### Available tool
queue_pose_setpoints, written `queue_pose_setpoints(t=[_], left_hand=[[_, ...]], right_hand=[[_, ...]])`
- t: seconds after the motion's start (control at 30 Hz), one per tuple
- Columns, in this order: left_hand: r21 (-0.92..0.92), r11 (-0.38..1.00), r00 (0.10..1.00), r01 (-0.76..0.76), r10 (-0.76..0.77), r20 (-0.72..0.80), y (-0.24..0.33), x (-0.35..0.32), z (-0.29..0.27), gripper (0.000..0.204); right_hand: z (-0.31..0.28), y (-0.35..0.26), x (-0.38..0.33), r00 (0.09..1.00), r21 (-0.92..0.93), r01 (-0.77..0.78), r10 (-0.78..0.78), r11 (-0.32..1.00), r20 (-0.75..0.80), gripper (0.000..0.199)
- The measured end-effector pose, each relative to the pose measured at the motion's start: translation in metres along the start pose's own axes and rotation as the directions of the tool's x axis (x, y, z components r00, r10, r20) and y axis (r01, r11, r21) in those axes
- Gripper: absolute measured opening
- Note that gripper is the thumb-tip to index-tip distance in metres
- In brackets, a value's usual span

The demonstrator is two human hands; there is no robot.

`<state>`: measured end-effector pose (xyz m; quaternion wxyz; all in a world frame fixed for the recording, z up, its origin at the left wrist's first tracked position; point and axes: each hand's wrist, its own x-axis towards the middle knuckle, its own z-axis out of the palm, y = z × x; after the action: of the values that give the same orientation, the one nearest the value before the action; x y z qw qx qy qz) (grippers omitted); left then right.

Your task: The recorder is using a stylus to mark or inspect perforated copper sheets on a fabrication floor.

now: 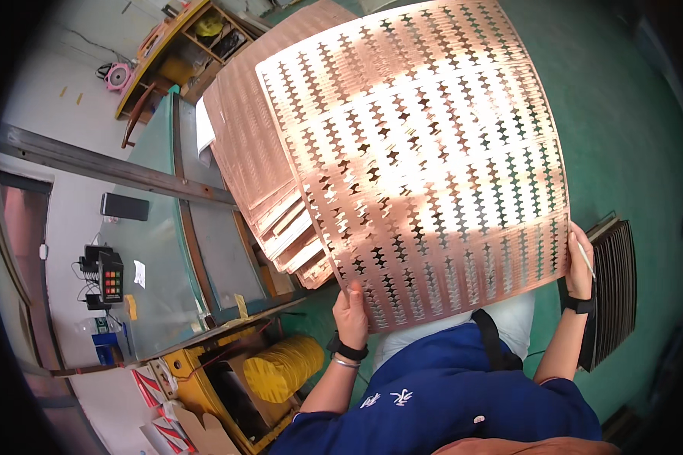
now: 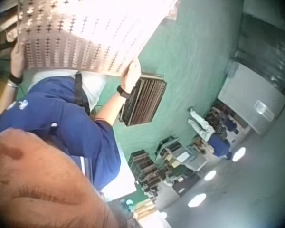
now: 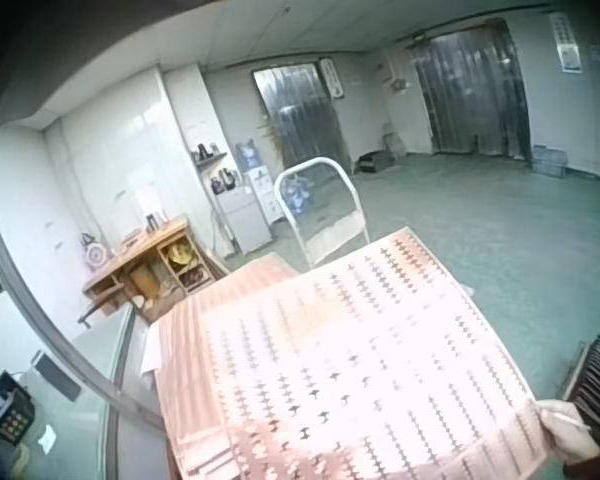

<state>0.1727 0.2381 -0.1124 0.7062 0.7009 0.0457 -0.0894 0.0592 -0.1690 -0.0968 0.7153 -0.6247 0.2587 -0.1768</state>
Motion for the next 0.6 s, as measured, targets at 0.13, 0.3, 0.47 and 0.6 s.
queue_pose_setpoints(t=[0.13, 0.3, 0.47, 0.6], left_hand=[[-0.077, 0.992, 0.995, 0.102, -0.104, -0.015, -0.007, -0.006, 0.001, 0.033], [-0.171, 0.969, 0.982, 0.177, -0.187, -0.041, -0.007, -0.006, 0.005, 0.029], [-0.211, 0.927, 0.948, 0.308, -0.318, -0.014, -0.002, -0.007, 0.001, 0.028], [-0.242, 0.904, 0.934, 0.353, -0.354, 0.041, 0.005, -0.008, 0.003, 0.03]], right_hand=[[0.011, -0.001, 0.015, 0.998, -0.055, -0.062, 0.064, 0.997, 0.027, 0.037], [0.023, -0.003, 0.028, 0.995, -0.075, -0.09, 0.092, 0.993, 0.024, 0.035], [0.026, -0.011, 0.032, 0.993, -0.199, -0.109, 0.117, 0.974, 0.027, 0.036], [0.034, -0.025, 0.038, 0.996, -0.495, -0.021, -0.028, 0.869, -0.09, 0.039]])
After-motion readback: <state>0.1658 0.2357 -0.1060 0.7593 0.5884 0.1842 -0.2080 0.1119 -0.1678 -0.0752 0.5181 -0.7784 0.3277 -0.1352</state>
